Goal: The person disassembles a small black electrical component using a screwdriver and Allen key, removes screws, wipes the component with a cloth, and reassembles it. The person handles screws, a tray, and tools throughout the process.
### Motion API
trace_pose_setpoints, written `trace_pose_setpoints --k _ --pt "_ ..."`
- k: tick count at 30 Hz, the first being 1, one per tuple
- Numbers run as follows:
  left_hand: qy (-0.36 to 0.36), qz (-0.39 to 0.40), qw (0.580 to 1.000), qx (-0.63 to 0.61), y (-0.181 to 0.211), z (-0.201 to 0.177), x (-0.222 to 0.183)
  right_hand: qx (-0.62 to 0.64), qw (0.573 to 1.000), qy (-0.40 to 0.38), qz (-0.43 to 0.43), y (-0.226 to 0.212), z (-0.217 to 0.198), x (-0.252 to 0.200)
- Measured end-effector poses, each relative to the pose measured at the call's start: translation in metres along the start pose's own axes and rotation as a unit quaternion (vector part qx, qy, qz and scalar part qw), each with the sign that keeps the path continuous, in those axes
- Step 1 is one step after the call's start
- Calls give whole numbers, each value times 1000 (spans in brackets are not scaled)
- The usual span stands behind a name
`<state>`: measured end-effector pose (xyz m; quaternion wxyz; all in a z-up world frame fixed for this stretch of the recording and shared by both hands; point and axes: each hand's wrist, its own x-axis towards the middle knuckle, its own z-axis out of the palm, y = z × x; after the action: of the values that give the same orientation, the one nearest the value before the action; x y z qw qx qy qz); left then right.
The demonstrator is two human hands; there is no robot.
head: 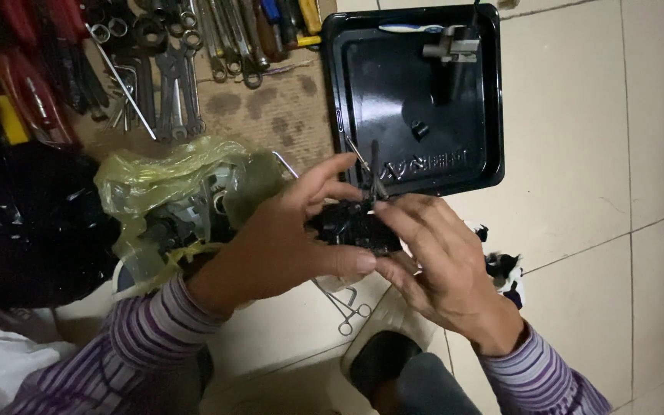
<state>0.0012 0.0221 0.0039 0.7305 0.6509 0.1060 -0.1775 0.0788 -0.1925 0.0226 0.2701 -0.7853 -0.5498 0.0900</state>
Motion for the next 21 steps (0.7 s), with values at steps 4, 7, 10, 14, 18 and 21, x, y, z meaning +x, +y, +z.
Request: trace_pose_setpoints --k 4,7,10,14,18,21 --pt "-11 24 998 -51 -19 4 4 -23 999 31 5 1 3 -3" --pt "-14 25 998 -56 -16 2 5 -44 998 50 -4 3 7 -6" --pt "-12 -35 999 -13 -1 1 6 -60 996 71 -17 0 7 -4" --pt "-1 -69 995 67 2 0 7 -83 993 84 -2 -2 10 -6" --pt "-12 -39 999 8 -7 0 11 -90 993 79 -2 6 15 -15" --pt "-47 -108 991 -64 -6 0 12 -136 986 90 -33 12 21 -20"
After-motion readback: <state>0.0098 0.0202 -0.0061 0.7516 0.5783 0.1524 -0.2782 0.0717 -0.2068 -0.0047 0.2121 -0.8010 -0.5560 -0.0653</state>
